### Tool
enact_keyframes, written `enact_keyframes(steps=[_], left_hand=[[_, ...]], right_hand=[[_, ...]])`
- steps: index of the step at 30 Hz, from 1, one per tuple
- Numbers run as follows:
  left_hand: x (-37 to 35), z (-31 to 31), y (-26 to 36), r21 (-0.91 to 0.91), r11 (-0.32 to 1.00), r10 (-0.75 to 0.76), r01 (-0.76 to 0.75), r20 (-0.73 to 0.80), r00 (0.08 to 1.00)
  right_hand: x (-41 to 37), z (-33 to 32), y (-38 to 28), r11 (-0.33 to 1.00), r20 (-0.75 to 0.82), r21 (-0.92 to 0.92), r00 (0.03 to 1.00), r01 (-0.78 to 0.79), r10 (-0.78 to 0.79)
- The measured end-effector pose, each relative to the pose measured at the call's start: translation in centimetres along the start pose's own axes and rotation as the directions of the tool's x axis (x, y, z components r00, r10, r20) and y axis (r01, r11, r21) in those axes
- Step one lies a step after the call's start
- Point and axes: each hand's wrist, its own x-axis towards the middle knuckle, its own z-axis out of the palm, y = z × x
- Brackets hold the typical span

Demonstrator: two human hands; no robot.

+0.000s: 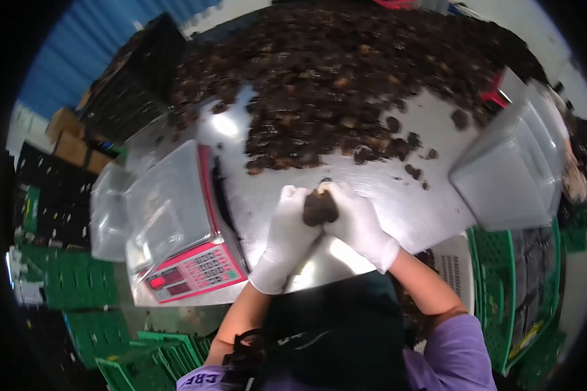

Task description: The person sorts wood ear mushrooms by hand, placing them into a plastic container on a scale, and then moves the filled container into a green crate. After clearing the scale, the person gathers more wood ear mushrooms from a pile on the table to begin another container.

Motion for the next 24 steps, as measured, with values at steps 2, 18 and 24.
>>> enact_keyframes(steps=[2, 18, 24], left_hand=[[-0.4, -3.3, 0.6, -0.011, 0.999, -0.035, 0.034, -0.085, 0.996], [-9.6, -27.6, -13.4, 0.059, 0.875, -0.444, 0.480, -0.295, 0.846], [-10.0, -27.3, -8.0, 0.171, 0.833, -0.465, 0.527, -0.301, 0.832]], right_hand=[[1.4, 0.7, -2.9, 0.995, -0.022, 0.080, 0.998, 0.052, -0.050], [12.1, 18.1, -25.0, 0.656, 0.575, -0.414, 0.740, 0.631, -0.348], [9.8, 11.8, -21.8, 0.702, 0.301, -0.343, 0.781, 0.624, -0.547]])
